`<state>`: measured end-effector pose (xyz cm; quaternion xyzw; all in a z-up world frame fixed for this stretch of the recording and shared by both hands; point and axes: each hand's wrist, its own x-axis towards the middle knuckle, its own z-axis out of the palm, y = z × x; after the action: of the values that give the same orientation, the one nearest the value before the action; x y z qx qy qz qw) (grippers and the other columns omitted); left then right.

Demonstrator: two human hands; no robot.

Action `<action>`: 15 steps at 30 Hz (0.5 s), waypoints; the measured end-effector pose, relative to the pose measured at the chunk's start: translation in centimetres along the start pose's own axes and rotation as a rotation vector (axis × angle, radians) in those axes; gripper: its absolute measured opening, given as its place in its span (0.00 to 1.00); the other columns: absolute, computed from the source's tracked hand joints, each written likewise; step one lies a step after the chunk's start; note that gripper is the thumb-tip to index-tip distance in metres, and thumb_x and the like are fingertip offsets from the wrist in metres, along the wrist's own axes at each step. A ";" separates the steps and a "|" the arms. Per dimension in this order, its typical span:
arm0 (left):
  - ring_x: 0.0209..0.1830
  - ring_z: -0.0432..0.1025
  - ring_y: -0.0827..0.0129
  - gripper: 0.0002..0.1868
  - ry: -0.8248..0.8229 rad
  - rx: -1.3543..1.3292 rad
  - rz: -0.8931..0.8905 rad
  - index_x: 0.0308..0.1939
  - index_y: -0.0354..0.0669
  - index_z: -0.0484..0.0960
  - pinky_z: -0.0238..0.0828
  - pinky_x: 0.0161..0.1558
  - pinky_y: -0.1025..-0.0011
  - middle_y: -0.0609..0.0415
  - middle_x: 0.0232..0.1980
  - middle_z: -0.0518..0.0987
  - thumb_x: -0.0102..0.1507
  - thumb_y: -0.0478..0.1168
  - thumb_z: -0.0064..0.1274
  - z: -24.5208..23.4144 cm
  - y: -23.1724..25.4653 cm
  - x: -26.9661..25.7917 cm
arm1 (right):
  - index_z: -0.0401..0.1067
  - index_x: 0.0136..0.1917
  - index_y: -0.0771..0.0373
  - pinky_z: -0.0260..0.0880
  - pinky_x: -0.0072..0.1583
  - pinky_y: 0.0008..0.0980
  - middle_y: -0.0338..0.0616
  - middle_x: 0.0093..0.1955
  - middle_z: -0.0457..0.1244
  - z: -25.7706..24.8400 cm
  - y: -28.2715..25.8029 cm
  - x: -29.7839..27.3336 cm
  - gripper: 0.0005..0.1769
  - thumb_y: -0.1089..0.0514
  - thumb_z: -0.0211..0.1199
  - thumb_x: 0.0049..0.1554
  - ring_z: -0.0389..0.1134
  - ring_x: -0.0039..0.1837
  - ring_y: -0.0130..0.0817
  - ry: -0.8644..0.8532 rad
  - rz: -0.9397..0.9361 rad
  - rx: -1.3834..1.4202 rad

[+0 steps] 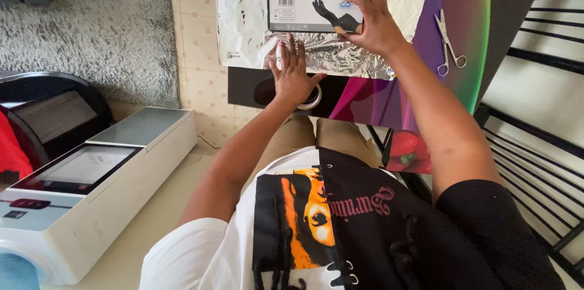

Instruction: The person wraps a small rectangular box with gold foil paper on a dark table. They use scissors to cut the paper, fold the edges, and secure the folds with clear adhesive tape. The person repeatedly adjusts the paper and tape to ensure a neat finish.

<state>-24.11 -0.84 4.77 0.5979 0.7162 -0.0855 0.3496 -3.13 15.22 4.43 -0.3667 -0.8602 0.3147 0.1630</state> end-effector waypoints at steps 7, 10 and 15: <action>0.83 0.30 0.45 0.55 0.084 -0.064 -0.002 0.80 0.43 0.47 0.34 0.72 0.33 0.45 0.85 0.36 0.62 0.71 0.50 0.4 0.3 -0.8 | 0.60 0.77 0.55 0.46 0.82 0.57 0.57 0.83 0.43 -0.8 2.5 -1.1 0.48 0.47 0.85 0.53 0.41 0.84 0.59 0.227 0.034 0.039; 0.83 0.39 0.48 0.49 0.111 -0.031 0.033 0.80 0.48 0.55 0.36 0.74 0.33 0.49 0.84 0.48 0.63 0.70 0.50 0.3 0.5 -0.8 | 0.62 0.75 0.53 0.56 0.82 0.49 0.46 0.82 0.53 -1.6 4.4 -2.1 0.28 0.59 0.72 0.68 0.53 0.83 0.49 0.404 0.213 -0.252; 0.84 0.46 0.46 0.46 0.573 0.046 0.270 0.79 0.46 0.58 0.35 0.78 0.37 0.45 0.80 0.57 0.68 0.67 0.53 -0.8 0.2 2.2 | 0.60 0.78 0.60 0.59 0.76 0.53 0.59 0.77 0.55 -1.8 8.1 -1.7 0.32 0.69 0.62 0.63 0.56 0.78 0.59 0.346 0.196 -0.353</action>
<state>-24.29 1.41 4.04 0.6951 0.6975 0.1176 0.1282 3.22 19.03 0.39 -0.5193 -0.8215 0.1068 0.2097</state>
